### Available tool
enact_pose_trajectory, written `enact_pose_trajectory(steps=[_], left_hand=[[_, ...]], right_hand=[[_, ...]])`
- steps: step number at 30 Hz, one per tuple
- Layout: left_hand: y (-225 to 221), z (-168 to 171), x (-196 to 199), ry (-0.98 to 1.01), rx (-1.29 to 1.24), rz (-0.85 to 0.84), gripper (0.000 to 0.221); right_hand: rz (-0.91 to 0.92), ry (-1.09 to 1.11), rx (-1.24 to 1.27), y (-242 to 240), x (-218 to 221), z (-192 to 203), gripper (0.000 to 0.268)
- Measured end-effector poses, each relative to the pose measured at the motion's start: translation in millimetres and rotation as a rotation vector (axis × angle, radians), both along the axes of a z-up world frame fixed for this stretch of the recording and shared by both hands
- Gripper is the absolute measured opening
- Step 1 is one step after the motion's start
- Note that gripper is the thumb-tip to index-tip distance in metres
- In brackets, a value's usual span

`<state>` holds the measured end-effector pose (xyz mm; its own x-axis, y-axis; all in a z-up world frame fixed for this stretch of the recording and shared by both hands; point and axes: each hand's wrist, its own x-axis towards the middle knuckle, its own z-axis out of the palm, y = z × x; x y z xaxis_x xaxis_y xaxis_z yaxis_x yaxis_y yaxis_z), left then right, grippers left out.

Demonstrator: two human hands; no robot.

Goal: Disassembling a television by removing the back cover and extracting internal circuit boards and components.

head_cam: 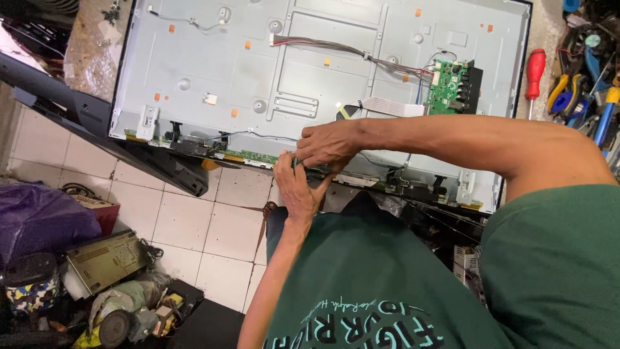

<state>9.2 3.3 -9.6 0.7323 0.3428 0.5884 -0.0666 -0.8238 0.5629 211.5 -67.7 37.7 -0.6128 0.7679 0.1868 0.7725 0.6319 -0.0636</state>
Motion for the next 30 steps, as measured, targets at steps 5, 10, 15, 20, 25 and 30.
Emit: enact_pose_trajectory(steps=[5, 10, 15, 20, 25, 30], left_hand=[[1, -2, -3, 0.030, -0.005, 0.006, 0.077], [0, 1, -2, 0.052, -0.019, 0.006, 0.074], [4, 4, 3, -0.115, 0.064, -0.024, 0.087], [3, 3, -1, -0.029, 0.024, 0.008, 0.073], [0, 0, -2, -0.001, -0.004, 0.034, 0.072], [0, 5, -2, -0.007, -0.011, 0.038, 0.070]], right_hand=[[0.020, 0.041, 0.034, 0, 2, 3, 0.052], [0.011, 0.015, 0.076, -4, 4, -1, 0.048], [0.051, -0.028, 0.055, -1, 4, -7, 0.038], [0.086, -0.004, 0.018, 3, 6, -22, 0.044], [0.067, -0.017, -0.066, 1, 8, -21, 0.044], [0.076, -0.016, -0.083, 2, 7, -8, 0.040]])
